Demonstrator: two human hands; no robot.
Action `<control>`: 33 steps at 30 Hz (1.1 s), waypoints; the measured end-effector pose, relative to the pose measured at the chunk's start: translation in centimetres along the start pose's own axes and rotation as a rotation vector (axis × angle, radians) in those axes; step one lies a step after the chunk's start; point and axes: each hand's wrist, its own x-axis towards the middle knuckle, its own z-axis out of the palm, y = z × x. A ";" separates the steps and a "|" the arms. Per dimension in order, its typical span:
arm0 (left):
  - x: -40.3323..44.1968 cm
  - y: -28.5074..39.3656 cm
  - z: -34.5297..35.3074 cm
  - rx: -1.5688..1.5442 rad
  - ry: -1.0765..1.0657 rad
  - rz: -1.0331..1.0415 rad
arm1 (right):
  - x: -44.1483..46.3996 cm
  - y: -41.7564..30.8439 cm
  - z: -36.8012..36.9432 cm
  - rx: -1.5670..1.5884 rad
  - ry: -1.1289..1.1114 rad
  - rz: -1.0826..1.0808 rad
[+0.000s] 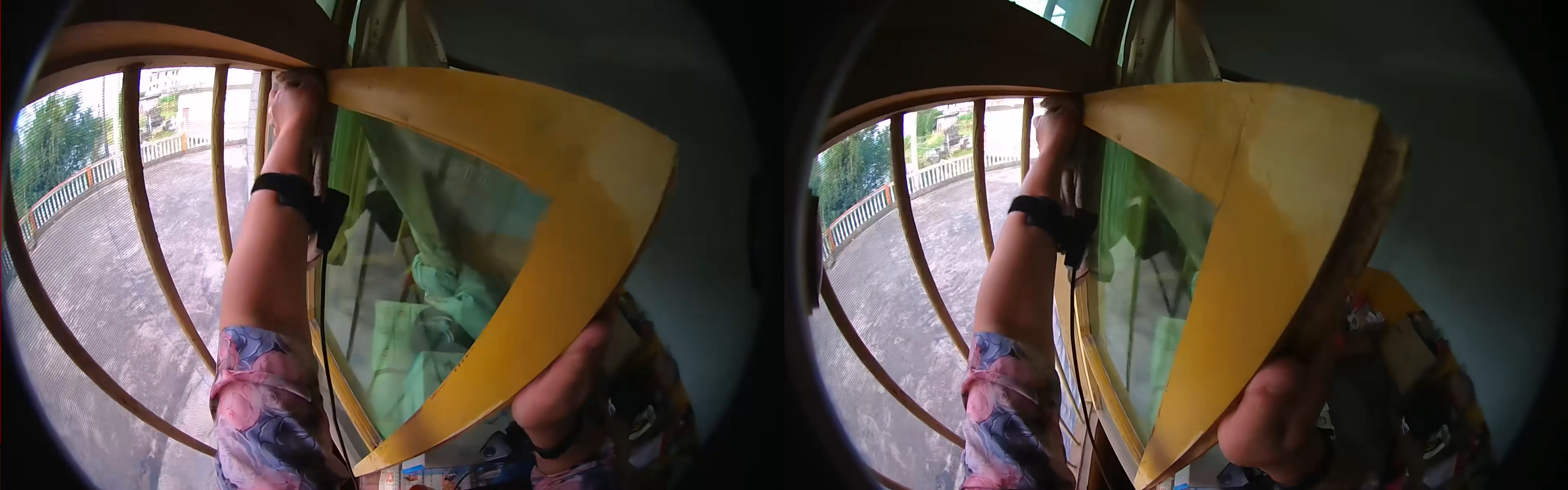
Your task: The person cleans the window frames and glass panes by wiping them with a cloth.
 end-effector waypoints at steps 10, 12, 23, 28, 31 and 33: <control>-8.2 2.0 -1.9 0.108 -0.297 0.013 | 1.6 1.1 2.5 0.582 0.032 0.330; -9.0 3.9 -3.3 -0.007 -0.106 0.008 | 1.8 1.0 2.0 0.540 0.035 0.327; -10.1 4.9 -6.3 0.072 -0.067 0.192 | 1.8 -1.9 1.2 0.650 0.127 0.294; -11.7 2.4 -6.1 0.023 -0.034 -0.008 | 1.2 -1.4 0.9 0.684 0.088 0.235; -9.7 4.7 -4.9 -0.046 0.162 -0.027 | 1.5 -1.0 1.5 0.736 0.092 0.229; -8.7 5.2 -4.5 0.029 0.100 0.032 | 1.2 -0.5 1.3 0.732 0.086 0.239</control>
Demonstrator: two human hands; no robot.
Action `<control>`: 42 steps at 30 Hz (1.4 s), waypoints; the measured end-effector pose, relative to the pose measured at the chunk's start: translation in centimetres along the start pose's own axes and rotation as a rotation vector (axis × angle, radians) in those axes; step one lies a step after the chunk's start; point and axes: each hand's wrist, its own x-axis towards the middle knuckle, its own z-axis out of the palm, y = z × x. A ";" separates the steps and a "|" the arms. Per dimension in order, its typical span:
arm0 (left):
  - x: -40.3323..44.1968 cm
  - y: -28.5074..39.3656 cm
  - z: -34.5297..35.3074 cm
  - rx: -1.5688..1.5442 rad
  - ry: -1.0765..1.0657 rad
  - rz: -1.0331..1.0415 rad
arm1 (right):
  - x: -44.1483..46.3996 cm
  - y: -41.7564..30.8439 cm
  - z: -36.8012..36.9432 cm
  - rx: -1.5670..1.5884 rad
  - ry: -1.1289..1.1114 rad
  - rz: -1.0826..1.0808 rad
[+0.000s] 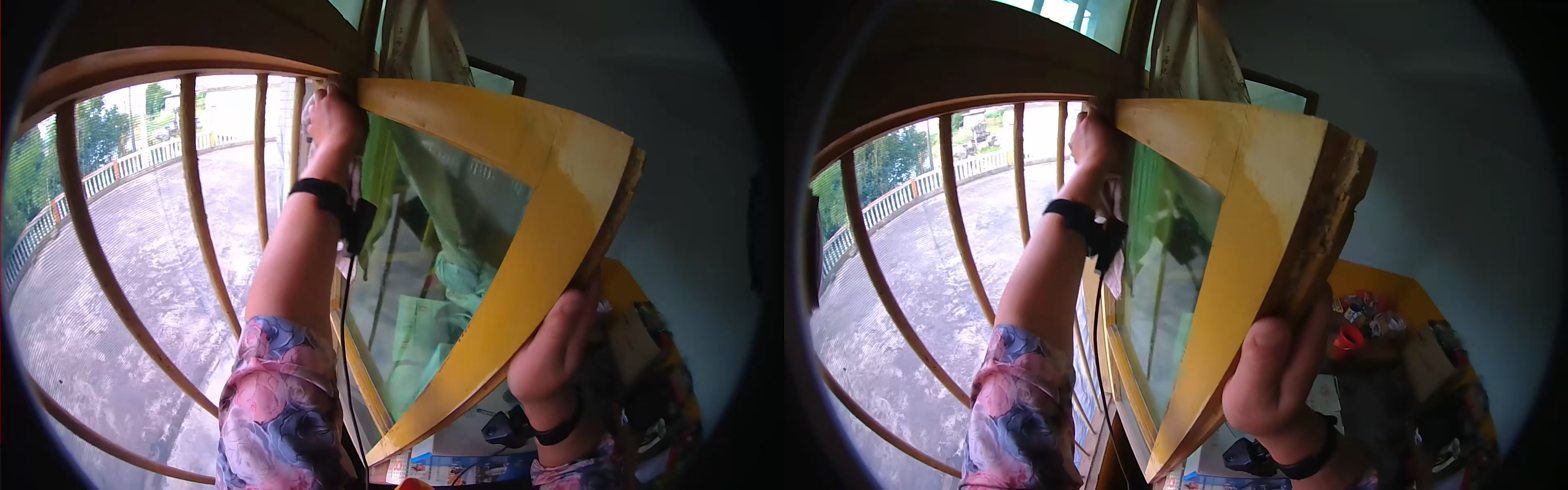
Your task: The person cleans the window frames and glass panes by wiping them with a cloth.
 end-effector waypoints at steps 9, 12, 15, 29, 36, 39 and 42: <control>-2.8 -6.3 0.3 0.085 -0.500 0.002 | -0.4 -0.7 0.1 -0.116 0.016 0.041; -12.8 -14.7 4.2 0.051 -0.508 -0.143 | -0.4 -1.6 1.1 -0.213 0.082 0.096; -21.9 -19.5 4.4 0.066 -0.628 -0.341 | -0.5 -2.2 3.2 -0.335 0.178 0.137; -34.7 -21.5 -6.7 -0.015 -0.980 -0.427 | 0.6 -1.2 1.8 0.001 0.099 -0.081; -41.4 -19.6 -14.3 0.273 -0.778 -0.568 | 0.6 -1.4 1.5 -0.021 0.115 0.023; -42.3 -20.3 -15.1 0.242 -0.655 -0.689 | 0.7 -1.0 1.6 -0.067 0.128 -0.004; -41.8 -19.1 -14.7 0.163 -0.528 -0.716 | 0.8 -0.7 1.9 -0.085 0.172 -0.112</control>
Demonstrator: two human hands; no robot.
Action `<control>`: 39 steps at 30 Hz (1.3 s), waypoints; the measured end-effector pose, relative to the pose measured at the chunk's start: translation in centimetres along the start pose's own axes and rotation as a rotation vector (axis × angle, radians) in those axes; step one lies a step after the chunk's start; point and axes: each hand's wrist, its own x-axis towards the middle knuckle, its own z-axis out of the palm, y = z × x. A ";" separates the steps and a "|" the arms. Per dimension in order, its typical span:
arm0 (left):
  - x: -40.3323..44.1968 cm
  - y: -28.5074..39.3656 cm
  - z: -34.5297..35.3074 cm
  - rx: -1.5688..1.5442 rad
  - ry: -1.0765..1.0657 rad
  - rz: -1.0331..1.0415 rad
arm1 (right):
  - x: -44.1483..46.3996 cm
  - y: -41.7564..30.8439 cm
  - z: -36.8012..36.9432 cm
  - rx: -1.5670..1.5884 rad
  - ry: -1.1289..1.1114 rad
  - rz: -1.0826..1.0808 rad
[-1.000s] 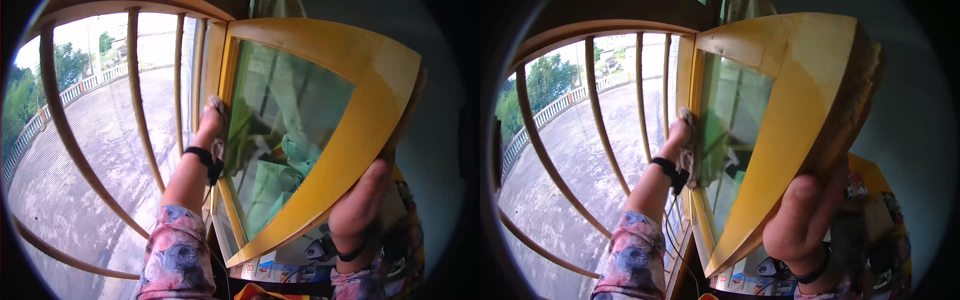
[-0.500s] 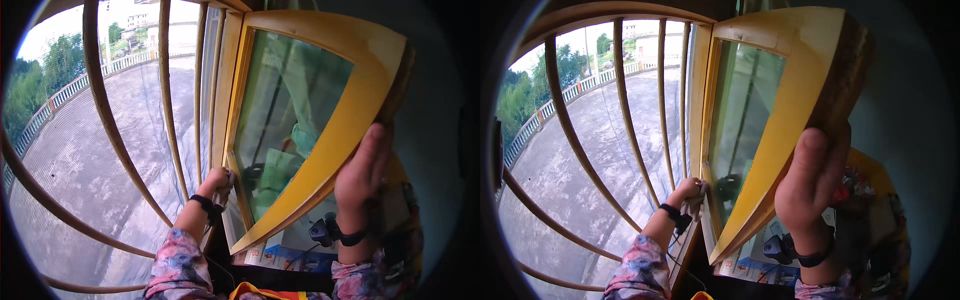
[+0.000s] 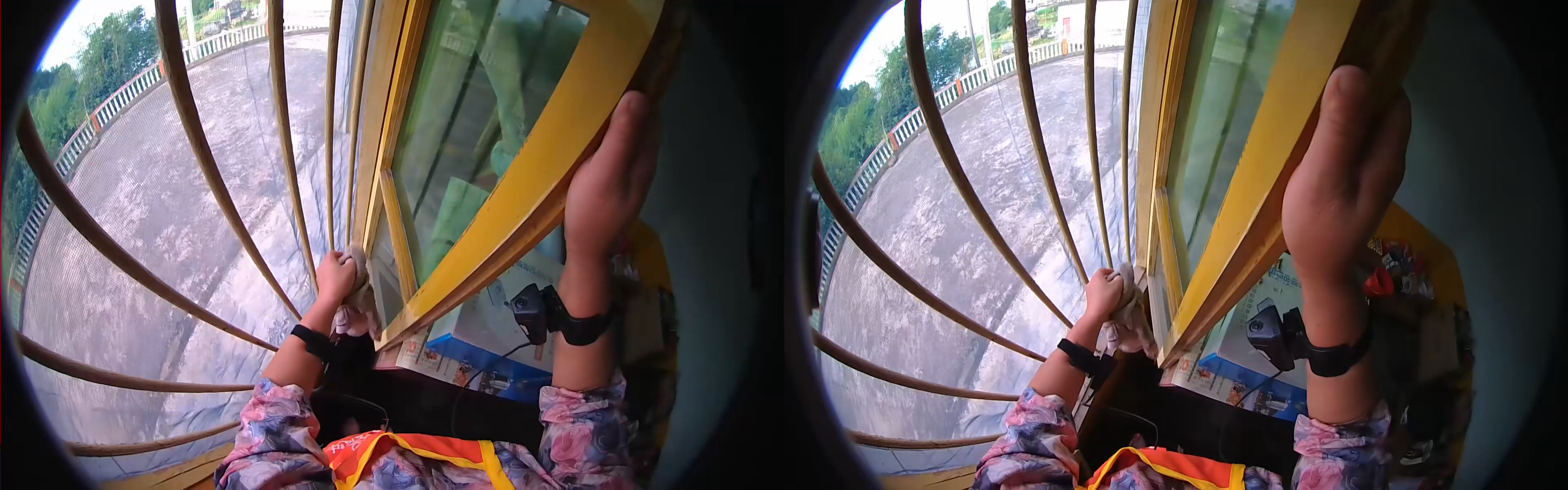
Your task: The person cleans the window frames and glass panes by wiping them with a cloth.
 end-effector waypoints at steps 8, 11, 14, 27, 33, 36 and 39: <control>3.4 3.2 3.8 -0.684 -0.423 -0.105 | 0.2 -0.2 0.1 -0.085 0.055 0.088; 3.5 3.5 5.9 -0.226 -0.274 0.562 | 0.3 -0.1 -0.2 -0.161 0.051 0.117; 3.2 4.7 7.7 -0.042 -0.121 0.594 | -0.1 0.4 -1.1 -0.215 0.098 0.117; 15.5 6.0 12.9 -0.236 0.042 0.294 | 3.6 1.5 -3.8 0.187 -0.598 -0.087; 6.3 -9.3 21.9 0.024 -0.180 0.308 | 2.7 1.3 -2.9 0.304 -0.562 0.027; -4.6 -16.8 20.2 0.177 -0.620 0.080 | 1.0 1.4 -1.4 0.232 -0.511 0.010; -5.1 -16.4 17.5 0.005 -0.595 -0.278 | -0.6 1.2 -2.0 0.198 -0.488 0.002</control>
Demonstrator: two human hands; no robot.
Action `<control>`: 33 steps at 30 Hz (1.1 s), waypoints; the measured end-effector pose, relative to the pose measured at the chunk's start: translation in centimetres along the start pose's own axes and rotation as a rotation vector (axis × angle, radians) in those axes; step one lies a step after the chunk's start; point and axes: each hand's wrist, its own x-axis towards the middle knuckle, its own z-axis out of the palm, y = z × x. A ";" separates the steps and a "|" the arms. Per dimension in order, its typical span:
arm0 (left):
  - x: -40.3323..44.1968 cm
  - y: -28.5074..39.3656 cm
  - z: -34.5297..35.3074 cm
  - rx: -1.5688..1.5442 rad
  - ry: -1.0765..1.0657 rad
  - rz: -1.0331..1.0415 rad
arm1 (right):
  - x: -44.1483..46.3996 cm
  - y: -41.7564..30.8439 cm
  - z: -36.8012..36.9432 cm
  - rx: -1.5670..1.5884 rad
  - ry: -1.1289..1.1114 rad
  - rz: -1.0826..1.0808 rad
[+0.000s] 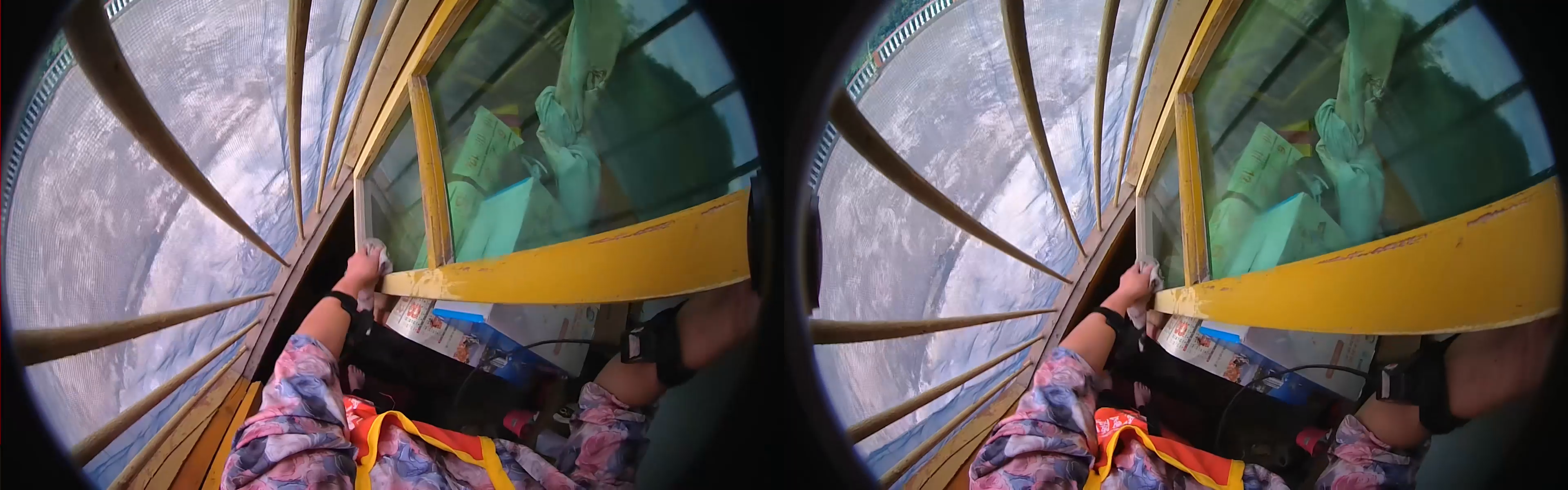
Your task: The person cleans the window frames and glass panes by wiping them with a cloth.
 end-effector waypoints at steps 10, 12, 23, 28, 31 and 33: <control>-6.5 11.3 -5.1 -0.459 0.074 0.602 | -2.6 -0.5 -0.3 -0.008 0.003 0.033; -4.4 10.1 -2.1 -0.334 0.237 0.631 | -2.6 -0.3 -0.1 -0.011 -0.001 0.030; -3.5 8.9 -2.5 -0.382 0.081 0.263 | -3.5 0.5 0.0 -0.043 0.014 0.041; 3.4 14.2 -4.0 -0.366 0.324 0.527 | -3.6 1.0 -0.1 -0.047 0.033 0.066; 5.7 13.1 -4.0 -0.446 0.137 0.319 | -3.5 1.0 -0.1 -0.074 0.043 0.056; 1.3 11.8 -4.3 -0.519 0.068 0.379 | -3.5 1.1 -0.1 -0.083 0.055 0.065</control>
